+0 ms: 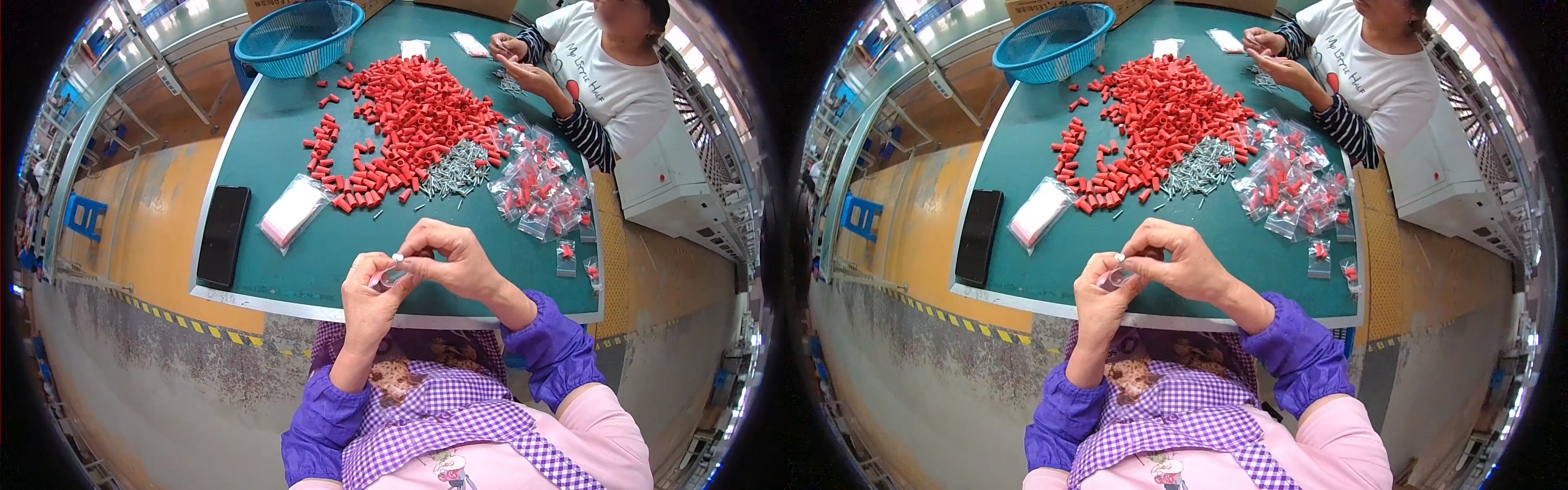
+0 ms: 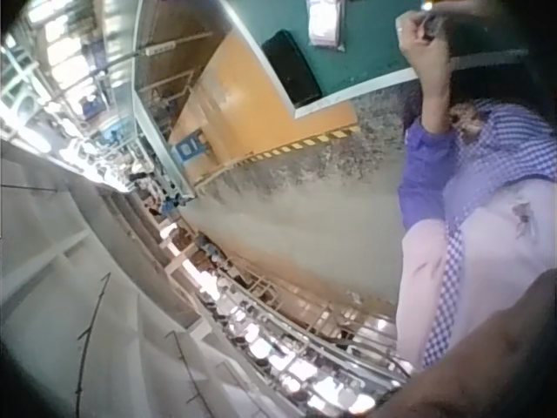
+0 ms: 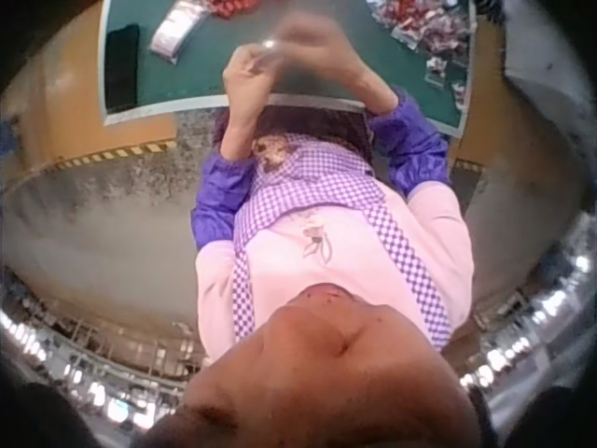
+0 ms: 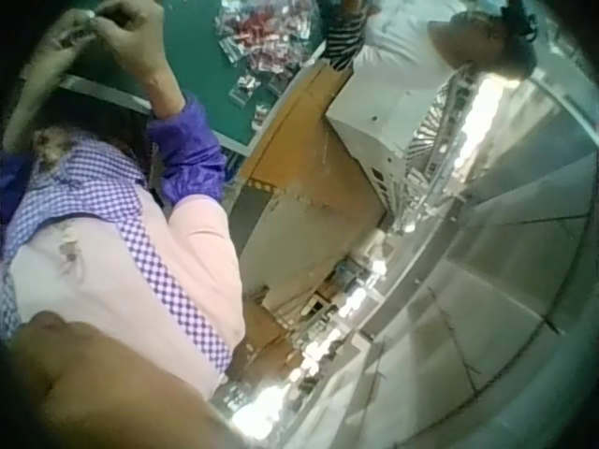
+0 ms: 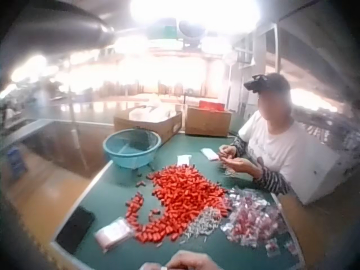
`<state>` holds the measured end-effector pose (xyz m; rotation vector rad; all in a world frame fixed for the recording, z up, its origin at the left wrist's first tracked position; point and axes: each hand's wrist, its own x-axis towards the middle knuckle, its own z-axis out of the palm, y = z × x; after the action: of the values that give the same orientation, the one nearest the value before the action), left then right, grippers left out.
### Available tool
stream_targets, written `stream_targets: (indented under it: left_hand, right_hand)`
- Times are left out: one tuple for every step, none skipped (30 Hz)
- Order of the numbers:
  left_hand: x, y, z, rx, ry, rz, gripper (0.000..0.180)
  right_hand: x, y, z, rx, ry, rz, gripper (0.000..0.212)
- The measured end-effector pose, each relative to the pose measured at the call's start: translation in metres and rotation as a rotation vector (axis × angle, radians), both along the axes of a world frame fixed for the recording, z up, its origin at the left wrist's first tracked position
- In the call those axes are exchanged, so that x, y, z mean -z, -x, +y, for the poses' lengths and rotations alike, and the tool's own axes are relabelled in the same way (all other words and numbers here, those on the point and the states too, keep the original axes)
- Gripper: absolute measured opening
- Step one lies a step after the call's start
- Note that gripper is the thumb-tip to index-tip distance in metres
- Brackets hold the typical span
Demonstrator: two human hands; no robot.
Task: The person assembles small red plastic components with metal pins by hand, then places the assembled components into small plastic bags.
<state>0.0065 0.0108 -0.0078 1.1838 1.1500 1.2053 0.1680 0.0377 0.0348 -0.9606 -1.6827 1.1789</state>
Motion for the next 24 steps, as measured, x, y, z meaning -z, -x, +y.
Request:
stream_targets:
  left_hand:
    - [-0.001, 0.0, 0.001, -0.024, -0.025, 0.049, 0.025]
    - [-0.001, -0.001, 0.002, -0.025, -0.024, 0.048, 0.025]
    - [-0.003, -0.001, 0.003, -0.029, -0.086, 0.102, 0.026]
    - [-0.003, -0.001, 0.004, -0.033, -0.148, 0.156, 0.026]
    - [-0.004, 0.0, 0.004, -0.037, -0.147, 0.156, 0.026]
    - [-0.004, 0.002, 0.004, -0.04, -0.184, 0.206, 0.026]
    - [-0.004, 0.003, 0.005, -0.043, -0.222, 0.256, 0.026]
    - [-0.005, 0.003, 0.005, -0.045, -0.224, 0.254, 0.026]
    - [-0.005, 0.004, 0.004, -0.062, -0.211, 0.244, 0.025]
    - [-0.006, 0.004, 0.004, -0.078, -0.199, 0.234, 0.024]
    - [-0.006, 0.005, 0.003, -0.078, -0.201, 0.231, 0.024]
    - [-0.007, 0.005, 0.003, -0.081, -0.198, 0.228, 0.023]
    - [-0.007, 0.006, 0.003, -0.083, -0.196, 0.225, 0.022]
    - [-0.008, 0.008, 0.002, -0.088, -0.198, 0.226, 0.022]
    - [-0.008, 0.008, 0.002, -0.089, -0.166, 0.207, 0.022]
    - [-0.009, 0.009, 0.001, -0.09, -0.135, 0.189, 0.022]
    - [-0.009, 0.01, 0.002, -0.092, -0.137, 0.188, 0.022]
    - [-0.01, 0.011, 0.002, -0.098, -0.137, 0.181, 0.022]
    - [-0.011, 0.012, 0.003, -0.104, -0.137, 0.174, 0.022]
    - [-0.011, 0.013, 0.004, -0.108, -0.138, 0.176, 0.022]
    - [-0.011, 0.014, 0.005, -0.123, -0.177, 0.205, 0.023]
    - [-0.011, 0.016, 0.006, -0.139, -0.216, 0.235, 0.024]
    - [-0.011, 0.018, 0.007, -0.147, -0.213, 0.236, 0.024]
    - [-0.012, 0.02, 0.008, -0.167, -0.252, 0.263, 0.024]
  right_hand:
    - [-0.001, 0.003, -0.001, -0.002, -0.032, -0.02, 0.012]
    - [-0.003, 0.003, -0.002, -0.004, -0.031, -0.021, 0.012]
    - [-0.004, 0.003, -0.002, -0.005, -0.034, -0.06, 0.012]
    - [-0.004, 0.004, -0.003, -0.007, -0.037, -0.099, 0.012]
    - [-0.004, 0.005, -0.003, -0.01, -0.036, -0.099, 0.012]
    - [-0.003, 0.006, -0.003, -0.023, -0.091, -0.137, 0.012]
    - [-0.003, 0.007, -0.002, -0.035, -0.147, -0.175, 0.012]
    - [-0.003, 0.008, -0.001, -0.037, -0.149, -0.177, 0.012]
    - [-0.002, 0.009, 0.001, 0.004, -0.15, -0.126, 0.011]
    - [-0.001, 0.01, 0.004, 0.044, -0.152, -0.074, 0.011]
    - [0.001, 0.009, 0.008, 0.128, -0.074, -0.123, 0.009]
    - [0.004, 0.008, 0.016, 0.13, -0.077, -0.125, 0.009]
    - [0.009, 0.009, 0.024, 0.211, -0.113, -0.222, 0.008]
    - [0.013, 0.012, 0.034, 0.287, -0.149, -0.316, 0.008]
    - [0.015, 0.017, 0.041, 0.313, -0.128, -0.338, 0.009]
    - [0.021, 0.023, 0.049, 0.312, -0.13, -0.338, 0.009]
    - [0.028, 0.03, 0.057, 0.324, -0.312, -0.453, 0.011]
    - [0.032, 0.036, 0.064, 0.334, -0.497, -0.567, 0.014]
    - [0.034, 0.042, 0.068, 0.308, -0.564, -0.664, 0.014]
    - [0.039, 0.045, 0.071, 0.305, -0.567, -0.662, 0.014]
    - [0.045, 0.047, 0.075, 0.302, -0.631, -0.772, 0.012]
    - [0.05, 0.049, 0.078, 0.297, -0.694, -0.881, 0.01]
    - [0.049, 0.05, 0.078, 0.308, -0.716, -0.909, 0.008]
    - [0.048, 0.05, 0.077, 0.299, -0.717, -0.906, 0.008]
